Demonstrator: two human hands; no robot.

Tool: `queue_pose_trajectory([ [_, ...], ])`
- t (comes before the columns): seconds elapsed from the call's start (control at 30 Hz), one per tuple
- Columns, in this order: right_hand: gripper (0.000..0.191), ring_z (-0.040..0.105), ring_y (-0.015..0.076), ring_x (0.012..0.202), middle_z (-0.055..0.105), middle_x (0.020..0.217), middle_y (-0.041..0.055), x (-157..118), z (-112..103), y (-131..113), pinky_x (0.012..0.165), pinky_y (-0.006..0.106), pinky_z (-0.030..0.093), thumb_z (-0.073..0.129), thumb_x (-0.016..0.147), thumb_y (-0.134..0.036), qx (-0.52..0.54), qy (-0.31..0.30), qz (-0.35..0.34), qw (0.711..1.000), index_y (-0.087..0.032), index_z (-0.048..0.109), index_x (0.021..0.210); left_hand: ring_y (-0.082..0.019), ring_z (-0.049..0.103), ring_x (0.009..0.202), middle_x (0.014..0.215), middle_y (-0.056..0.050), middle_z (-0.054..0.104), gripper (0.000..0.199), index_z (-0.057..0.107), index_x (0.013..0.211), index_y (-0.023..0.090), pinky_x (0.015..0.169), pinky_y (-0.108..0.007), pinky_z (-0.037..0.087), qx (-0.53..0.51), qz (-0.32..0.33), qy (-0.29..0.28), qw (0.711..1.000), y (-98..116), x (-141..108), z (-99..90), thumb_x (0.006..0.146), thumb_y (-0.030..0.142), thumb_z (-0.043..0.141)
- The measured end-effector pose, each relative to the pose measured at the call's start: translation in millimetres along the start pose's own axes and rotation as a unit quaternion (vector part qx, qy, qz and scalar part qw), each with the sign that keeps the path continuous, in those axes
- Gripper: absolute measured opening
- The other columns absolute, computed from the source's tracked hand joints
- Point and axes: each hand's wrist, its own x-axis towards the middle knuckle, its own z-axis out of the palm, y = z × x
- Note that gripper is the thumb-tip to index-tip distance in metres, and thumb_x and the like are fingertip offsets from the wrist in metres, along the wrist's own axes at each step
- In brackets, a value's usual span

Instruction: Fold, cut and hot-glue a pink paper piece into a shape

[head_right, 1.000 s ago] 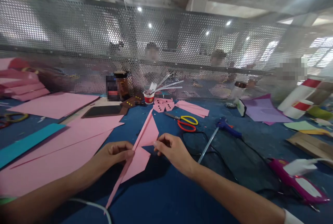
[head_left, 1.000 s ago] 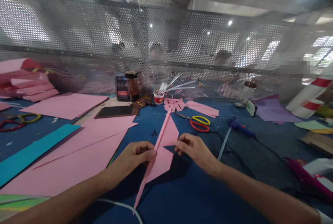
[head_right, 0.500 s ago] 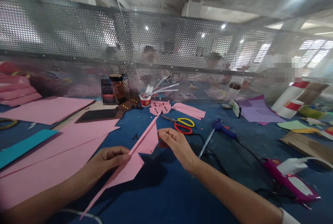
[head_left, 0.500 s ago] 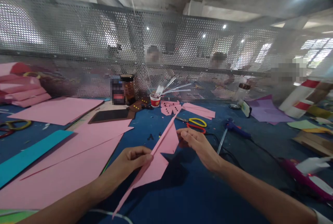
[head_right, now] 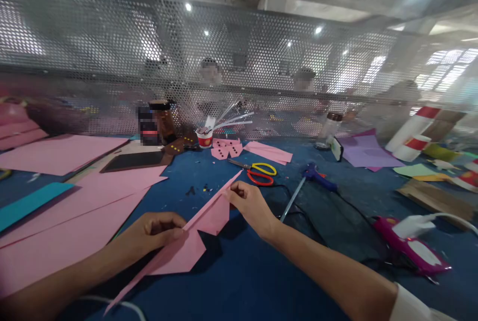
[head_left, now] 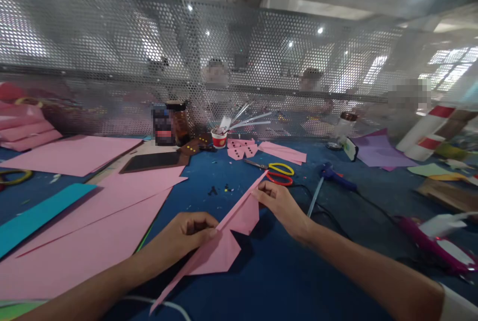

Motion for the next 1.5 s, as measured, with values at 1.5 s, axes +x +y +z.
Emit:
queue_pose_trajectory([
  [1.5,0.026,0.045,0.0108,0.064,0.051,0.071,-0.0030,0.8,6.2,8.8,0.059,0.025,0.035,0.063,0.087,-0.041,-0.079,-0.025,-0.032,0.996,-0.016,0.061,0.084,-0.009,0.048,0.053,0.064,0.003,0.055,0.034,0.070,0.095,0.017,0.048,-0.019,0.038,-0.006,-0.012,-0.025,1.000,6.9,-3.8,7.9,0.085,0.049,0.065],
])
